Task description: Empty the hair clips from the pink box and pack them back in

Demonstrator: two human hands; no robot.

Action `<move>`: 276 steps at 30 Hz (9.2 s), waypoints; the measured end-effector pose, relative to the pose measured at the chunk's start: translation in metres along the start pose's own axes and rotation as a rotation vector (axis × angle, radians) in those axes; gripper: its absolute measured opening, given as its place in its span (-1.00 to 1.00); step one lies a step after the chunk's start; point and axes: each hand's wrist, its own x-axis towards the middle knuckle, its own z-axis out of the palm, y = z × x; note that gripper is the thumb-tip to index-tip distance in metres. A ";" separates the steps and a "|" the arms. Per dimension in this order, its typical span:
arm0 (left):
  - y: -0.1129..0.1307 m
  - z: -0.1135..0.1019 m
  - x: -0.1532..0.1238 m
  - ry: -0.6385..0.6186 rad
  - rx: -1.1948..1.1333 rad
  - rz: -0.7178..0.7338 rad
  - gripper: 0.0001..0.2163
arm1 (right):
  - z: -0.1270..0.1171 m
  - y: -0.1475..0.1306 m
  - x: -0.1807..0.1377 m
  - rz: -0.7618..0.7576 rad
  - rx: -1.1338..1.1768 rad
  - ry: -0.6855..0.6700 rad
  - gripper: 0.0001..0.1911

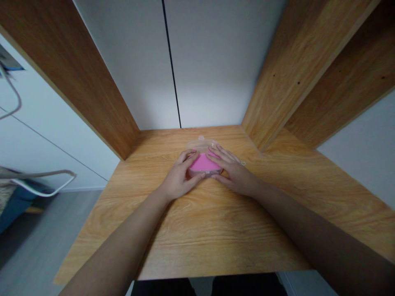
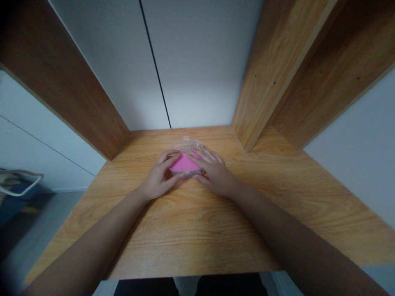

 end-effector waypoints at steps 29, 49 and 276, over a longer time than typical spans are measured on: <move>-0.002 0.003 -0.001 -0.073 0.039 -0.049 -0.56 | 0.001 0.002 0.000 -0.015 -0.112 -0.017 -0.25; -0.002 0.002 -0.001 -0.063 -0.025 -0.038 -0.56 | -0.003 0.003 0.005 0.490 0.223 0.169 -0.54; -0.007 0.003 -0.002 -0.043 0.136 -0.061 -0.32 | -0.006 -0.021 0.010 -0.028 0.096 0.500 -0.87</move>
